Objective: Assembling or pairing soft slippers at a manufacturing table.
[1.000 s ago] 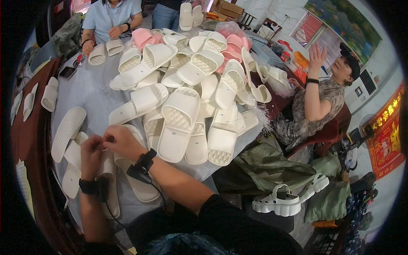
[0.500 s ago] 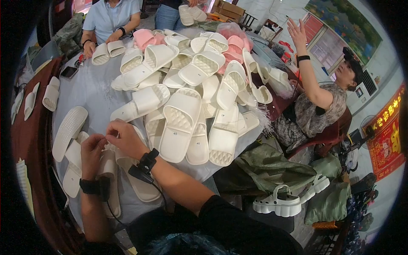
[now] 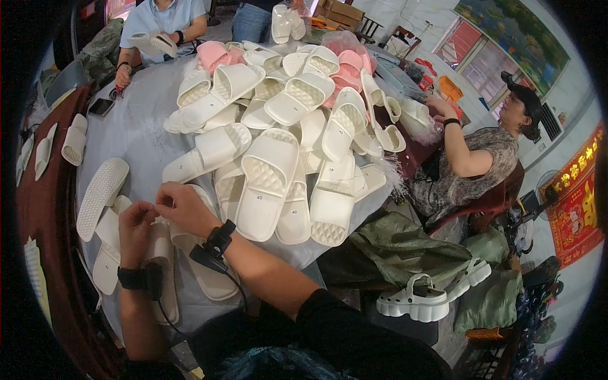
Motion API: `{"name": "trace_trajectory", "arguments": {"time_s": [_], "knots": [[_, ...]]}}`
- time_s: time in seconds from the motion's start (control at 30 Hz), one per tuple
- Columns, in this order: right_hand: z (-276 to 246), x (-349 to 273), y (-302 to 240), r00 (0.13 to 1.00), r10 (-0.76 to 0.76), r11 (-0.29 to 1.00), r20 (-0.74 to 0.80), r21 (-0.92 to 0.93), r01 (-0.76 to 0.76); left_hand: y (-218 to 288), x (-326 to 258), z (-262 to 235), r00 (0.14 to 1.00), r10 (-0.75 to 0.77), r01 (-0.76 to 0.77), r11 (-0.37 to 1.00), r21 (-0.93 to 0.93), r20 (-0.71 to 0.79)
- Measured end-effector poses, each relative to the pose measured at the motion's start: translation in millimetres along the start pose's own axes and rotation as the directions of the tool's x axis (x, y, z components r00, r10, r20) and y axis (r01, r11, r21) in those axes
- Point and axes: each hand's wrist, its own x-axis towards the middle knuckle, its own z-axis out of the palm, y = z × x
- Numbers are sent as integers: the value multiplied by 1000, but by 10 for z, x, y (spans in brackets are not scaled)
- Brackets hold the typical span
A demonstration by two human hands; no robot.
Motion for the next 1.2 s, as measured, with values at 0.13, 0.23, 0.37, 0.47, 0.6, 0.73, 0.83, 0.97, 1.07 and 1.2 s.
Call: {"name": "trace_trajectory", "arguments": {"time_s": [0.13,0.23,0.37,0.47,0.6,0.73,0.83,0.97,1.07,1.2], "knots": [[4,9,-27,1000,9,1000,28,11,-9,-76,-2,-33,999,41,-41,999,25,4],[17,15,22,999,12,1000,46,-4,-12,-43,-28,6,999,40,-40,999,-7,-26],[8,20,42,997,20,1000,74,-25,-19,-13,-18,0,998,27,-23,998,66,-65],[-15,8,-18,995,51,999,89,-2,-51,46,-21,16,997,36,-26,993,118,-76],[-41,-12,-17,992,111,993,55,36,-113,92,-4,43,998,-20,23,998,50,-55],[-9,-17,5,988,149,984,42,89,-152,-12,-27,-8,995,37,-36,999,19,-91],[-23,-15,-12,983,176,981,43,77,-179,64,-45,-7,998,24,-21,999,50,-57],[-25,-12,-30,985,160,985,59,64,-163,100,-59,-19,998,10,-6,998,56,-68],[-48,3,-70,986,150,989,72,1,-150,74,-33,-20,998,50,-47,996,78,-39],[-63,11,-117,987,134,991,89,-32,-132,100,-24,0,998,50,-47,996,77,-44]]}}
